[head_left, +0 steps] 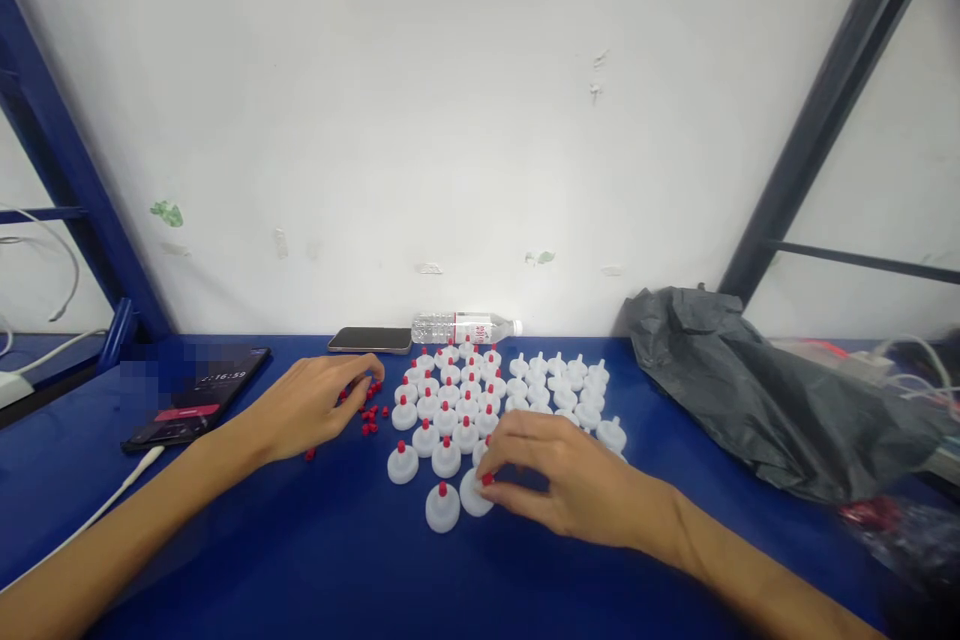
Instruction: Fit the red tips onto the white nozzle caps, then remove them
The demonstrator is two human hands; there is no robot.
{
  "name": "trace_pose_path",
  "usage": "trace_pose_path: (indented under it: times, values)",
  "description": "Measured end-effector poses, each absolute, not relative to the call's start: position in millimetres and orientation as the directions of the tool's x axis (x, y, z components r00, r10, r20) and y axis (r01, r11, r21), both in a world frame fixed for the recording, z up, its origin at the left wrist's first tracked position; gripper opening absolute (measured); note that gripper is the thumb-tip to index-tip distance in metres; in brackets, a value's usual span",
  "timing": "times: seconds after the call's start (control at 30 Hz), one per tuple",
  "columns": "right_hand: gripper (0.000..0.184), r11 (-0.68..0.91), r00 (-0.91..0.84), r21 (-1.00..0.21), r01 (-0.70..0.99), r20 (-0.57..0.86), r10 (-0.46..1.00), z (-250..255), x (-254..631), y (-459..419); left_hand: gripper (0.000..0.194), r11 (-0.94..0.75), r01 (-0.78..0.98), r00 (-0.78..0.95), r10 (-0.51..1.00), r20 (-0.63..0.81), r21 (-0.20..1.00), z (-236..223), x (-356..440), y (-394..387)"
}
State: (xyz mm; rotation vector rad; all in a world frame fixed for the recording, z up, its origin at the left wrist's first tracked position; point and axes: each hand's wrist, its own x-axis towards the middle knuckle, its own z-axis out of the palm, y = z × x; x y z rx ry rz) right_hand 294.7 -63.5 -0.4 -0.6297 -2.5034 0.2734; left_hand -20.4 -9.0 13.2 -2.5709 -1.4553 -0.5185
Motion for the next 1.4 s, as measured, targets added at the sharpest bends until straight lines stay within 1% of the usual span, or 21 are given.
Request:
trace_pose_path:
  times: [0.07, 0.13, 0.17, 0.2, 0.27, 0.37, 0.47, 0.57, 0.7, 0.77, 0.87, 1.03, 1.13, 1.2, 1.27, 1.4]
  values:
    - [0.009, 0.830, -0.684, -0.395, 0.394, 0.477, 0.552, 3, 297, -63, 0.026, -0.550, 0.835, 0.501, 0.783, 0.369, 0.031, 15, -18, -12]
    - [0.009, 0.783, -0.623, -0.455, 0.425, 0.481, 0.617, 3, 298, -62, 0.026, -0.582, 0.813, 0.519, 0.741, 0.427, 0.021, 15, -15, -17]
    - [0.009, 0.769, -0.602, -0.462, 0.442, 0.483, 0.636, 2, 298, -62, 0.024, -0.604, 0.797, 0.530, 0.710, 0.463, 0.014, 15, -13, -19]
    - [0.009, 0.770, -0.594, -0.448, 0.454, 0.492, 0.637, 1, 298, -61, 0.023, -0.629, 0.778, 0.543, 0.676, 0.498, 0.005, 15, -10, -22]
    - [0.012, 0.808, -0.606, -0.368, 0.460, 0.535, 0.588, -2, 296, -60, 0.020, -0.688, 0.725, 0.583, 0.590, 0.559, -0.030, 14, -4, -29]
    - [0.022, 0.858, -0.628, -0.253, 0.447, 0.594, 0.502, -5, 293, -60, 0.017, -0.750, 0.651, 0.654, 0.474, 0.589, -0.120, 12, 8, -42]
    - [0.033, 0.882, -0.622, -0.194, 0.429, 0.645, 0.444, -4, 290, -63, 0.020, -0.780, 0.592, 0.725, 0.403, 0.559, -0.205, 8, 23, -56]
    - [0.037, 0.911, -0.621, -0.155, 0.382, 0.687, 0.377, -4, 286, -66, 0.024, -0.819, 0.505, 0.792, 0.314, 0.524, -0.272, 1, 36, -65]
    - [0.040, 0.937, -0.634, -0.117, 0.329, 0.707, 0.311, -6, 279, -68, 0.022, -0.802, 0.403, 0.876, 0.199, 0.439, -0.442, -5, 43, -69]
    - [0.040, 0.937, -0.636, -0.137, 0.321, 0.702, 0.320, -9, 276, -69, 0.019, -0.788, 0.359, 0.905, 0.163, 0.393, -0.500, -6, 44, -71]
    - [0.037, 0.936, -0.635, -0.189, 0.299, 0.693, 0.342, -13, 275, -70, 0.016, -0.779, 0.332, 0.923, 0.152, 0.354, -0.532, -7, 45, -74]
    - [0.034, 0.938, -0.644, -0.197, 0.285, 0.685, 0.339, -17, 275, -71, 0.015, -0.798, 0.328, 0.936, 0.202, 0.289, -0.505, -9, 44, -77]
    - [0.030, 0.941, -0.614, -0.167, 0.293, 0.722, 0.319, -14, 273, -72, 0.009, -0.830, 0.345, 0.924, 0.217, 0.315, -0.438, -6, 44, -76]
    - [0.026, 0.947, -0.592, -0.102, 0.305, 0.758, 0.272, -10, 271, -74, 0.004, -0.862, 0.355, 0.906, 0.221, 0.360, -0.363, -4, 46, -75]
    - [0.021, 0.947, -0.599, 0.000, 0.321, 0.775, 0.203, -7, 269, -74, 0.009, -0.895, 0.357, 0.884, 0.233, 0.405, -0.265, -5, 47, -73]
    - [0.009, 0.905, -0.666, 0.220, 0.364, 0.741, 0.088, -2, 279, -67, 0.017, -0.935, 0.353, 0.811, 0.286, 0.510, -0.035, -5, 40, -68]
